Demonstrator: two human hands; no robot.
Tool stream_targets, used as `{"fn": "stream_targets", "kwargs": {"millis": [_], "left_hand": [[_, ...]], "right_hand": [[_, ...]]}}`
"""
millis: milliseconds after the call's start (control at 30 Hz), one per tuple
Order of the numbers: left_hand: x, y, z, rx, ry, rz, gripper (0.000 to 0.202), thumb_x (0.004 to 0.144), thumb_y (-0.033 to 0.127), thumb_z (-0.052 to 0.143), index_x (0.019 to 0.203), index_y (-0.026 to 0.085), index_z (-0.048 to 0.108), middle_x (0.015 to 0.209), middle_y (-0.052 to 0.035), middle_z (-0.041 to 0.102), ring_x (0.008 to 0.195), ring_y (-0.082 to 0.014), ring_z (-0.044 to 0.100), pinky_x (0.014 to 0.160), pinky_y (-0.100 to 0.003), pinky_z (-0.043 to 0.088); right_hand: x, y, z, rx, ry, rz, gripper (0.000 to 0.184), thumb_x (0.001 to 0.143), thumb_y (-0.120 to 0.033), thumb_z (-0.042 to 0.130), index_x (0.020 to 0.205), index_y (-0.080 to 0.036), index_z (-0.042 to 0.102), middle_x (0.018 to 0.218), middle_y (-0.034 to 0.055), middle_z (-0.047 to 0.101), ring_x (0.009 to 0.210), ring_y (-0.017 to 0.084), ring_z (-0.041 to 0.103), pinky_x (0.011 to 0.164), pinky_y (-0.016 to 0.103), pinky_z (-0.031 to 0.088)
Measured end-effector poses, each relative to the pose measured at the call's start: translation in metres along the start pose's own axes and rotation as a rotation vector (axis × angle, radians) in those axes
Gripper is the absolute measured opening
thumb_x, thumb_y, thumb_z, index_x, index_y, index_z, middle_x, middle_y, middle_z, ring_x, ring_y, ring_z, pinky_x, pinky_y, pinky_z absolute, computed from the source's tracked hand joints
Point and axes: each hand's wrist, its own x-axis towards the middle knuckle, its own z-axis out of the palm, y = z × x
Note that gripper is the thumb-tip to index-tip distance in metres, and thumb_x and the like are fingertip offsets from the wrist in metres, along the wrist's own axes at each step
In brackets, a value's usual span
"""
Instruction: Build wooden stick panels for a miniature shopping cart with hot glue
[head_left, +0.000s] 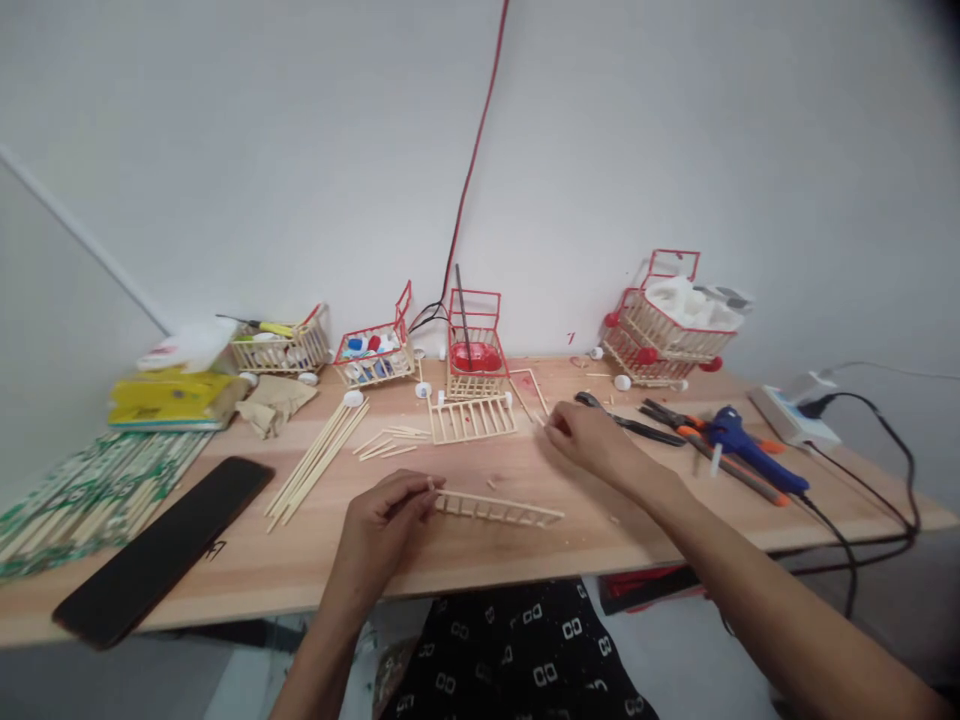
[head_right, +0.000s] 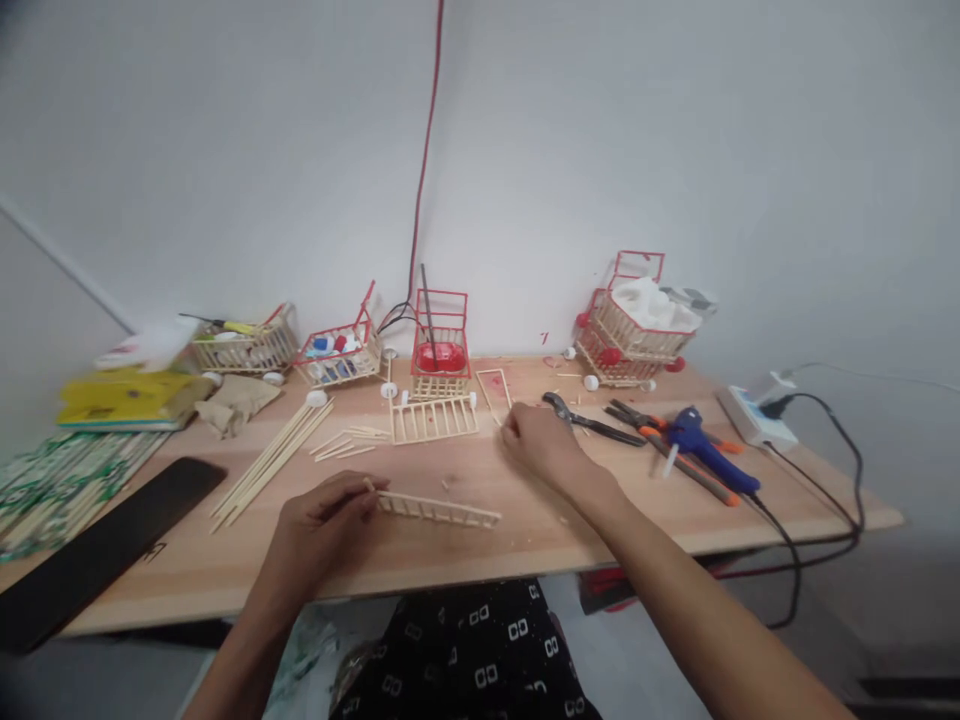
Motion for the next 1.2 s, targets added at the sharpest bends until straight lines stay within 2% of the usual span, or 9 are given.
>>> {"fn": "stream_targets", "kwargs": {"millis": [67,133,267,433,533,700,867,1000,1200], "left_hand": [[0.0,0.0,0.001,-0.026,0.003,-0.023,0.016,0.079,0.026,0.059,0.084,0.019,0.073,0.082,-0.0041,0.071,0.073,-0.0155,0.062,0.069,-0.025,0.05],[0.0,0.0,0.002,-0.064,0.01,-0.063,0.016,0.077,0.025,0.06,0.084,0.018,0.072,0.077,-0.0028,0.07,0.067,-0.0141,0.061,0.066,-0.024,0.05],[-0.001,-0.002,0.003,-0.14,0.027,-0.121,0.013,0.075,0.024,0.062,0.084,0.017,0.069,0.069,0.0006,0.066,0.063,-0.0123,0.06,0.063,-0.022,0.049],[-0.003,-0.006,0.002,-0.179,0.0,-0.115,0.008,0.076,0.023,0.064,0.081,0.018,0.067,0.068,0.0026,0.064,0.064,-0.0106,0.059,0.062,-0.019,0.047],[-0.003,-0.008,0.001,-0.161,-0.011,-0.1,0.007,0.077,0.023,0.064,0.081,0.018,0.067,0.073,0.0016,0.067,0.068,-0.0111,0.06,0.066,-0.02,0.047],[-0.004,-0.007,0.001,-0.135,-0.008,-0.088,0.008,0.078,0.024,0.064,0.082,0.018,0.068,0.075,0.0002,0.068,0.069,-0.0126,0.061,0.067,-0.021,0.048],[-0.003,-0.006,0.001,-0.107,0.001,-0.089,0.007,0.076,0.022,0.065,0.08,0.017,0.068,0.073,0.0,0.068,0.069,-0.0136,0.062,0.067,-0.023,0.05],[-0.003,-0.006,0.002,-0.134,0.018,-0.07,0.006,0.077,0.02,0.066,0.081,0.017,0.068,0.075,0.0003,0.069,0.07,-0.0127,0.063,0.068,-0.022,0.05],[-0.005,0.0,0.001,-0.194,0.033,0.005,0.007,0.08,0.017,0.065,0.084,0.018,0.07,0.087,-0.0021,0.07,0.083,-0.014,0.065,0.077,-0.022,0.051]], "right_hand": [[-0.002,-0.012,-0.005,0.342,-0.028,-0.075,0.012,0.086,-0.02,0.05,0.086,-0.015,0.06,0.072,0.0057,0.067,0.062,0.014,0.06,0.057,0.024,0.043],[-0.003,-0.028,-0.008,0.744,-0.148,-0.106,0.011,0.085,-0.025,0.053,0.087,-0.016,0.058,0.062,-0.0007,0.061,0.051,0.01,0.052,0.048,0.02,0.038],[-0.004,-0.06,-0.005,1.194,-0.411,-0.135,0.014,0.082,-0.029,0.06,0.08,-0.016,0.058,0.064,-0.0009,0.062,0.053,0.008,0.056,0.046,0.018,0.04],[0.004,-0.083,0.0,1.218,-0.646,-0.068,0.019,0.082,-0.028,0.064,0.073,-0.016,0.052,0.071,0.0012,0.067,0.066,0.011,0.067,0.046,0.016,0.041],[0.011,-0.09,0.002,1.131,-0.718,-0.042,0.022,0.082,-0.028,0.066,0.07,-0.015,0.052,0.068,0.001,0.068,0.063,0.01,0.067,0.043,0.014,0.037],[0.016,-0.09,0.01,1.161,-0.804,-0.029,0.019,0.088,-0.023,0.059,0.072,-0.014,0.053,0.067,0.0023,0.07,0.062,0.009,0.067,0.045,0.013,0.04],[0.013,-0.087,0.019,1.264,-0.813,0.013,0.018,0.088,-0.021,0.06,0.073,-0.015,0.051,0.069,0.0035,0.071,0.064,0.01,0.068,0.051,0.015,0.048],[0.011,-0.08,0.022,1.302,-0.764,-0.026,0.018,0.084,-0.022,0.064,0.073,-0.015,0.051,0.074,0.0038,0.071,0.07,0.012,0.069,0.052,0.016,0.048],[-0.001,-0.065,0.005,1.269,-0.441,-0.19,0.019,0.084,-0.032,0.061,0.079,-0.016,0.053,0.072,0.0031,0.067,0.061,0.01,0.062,0.049,0.017,0.045]]}}
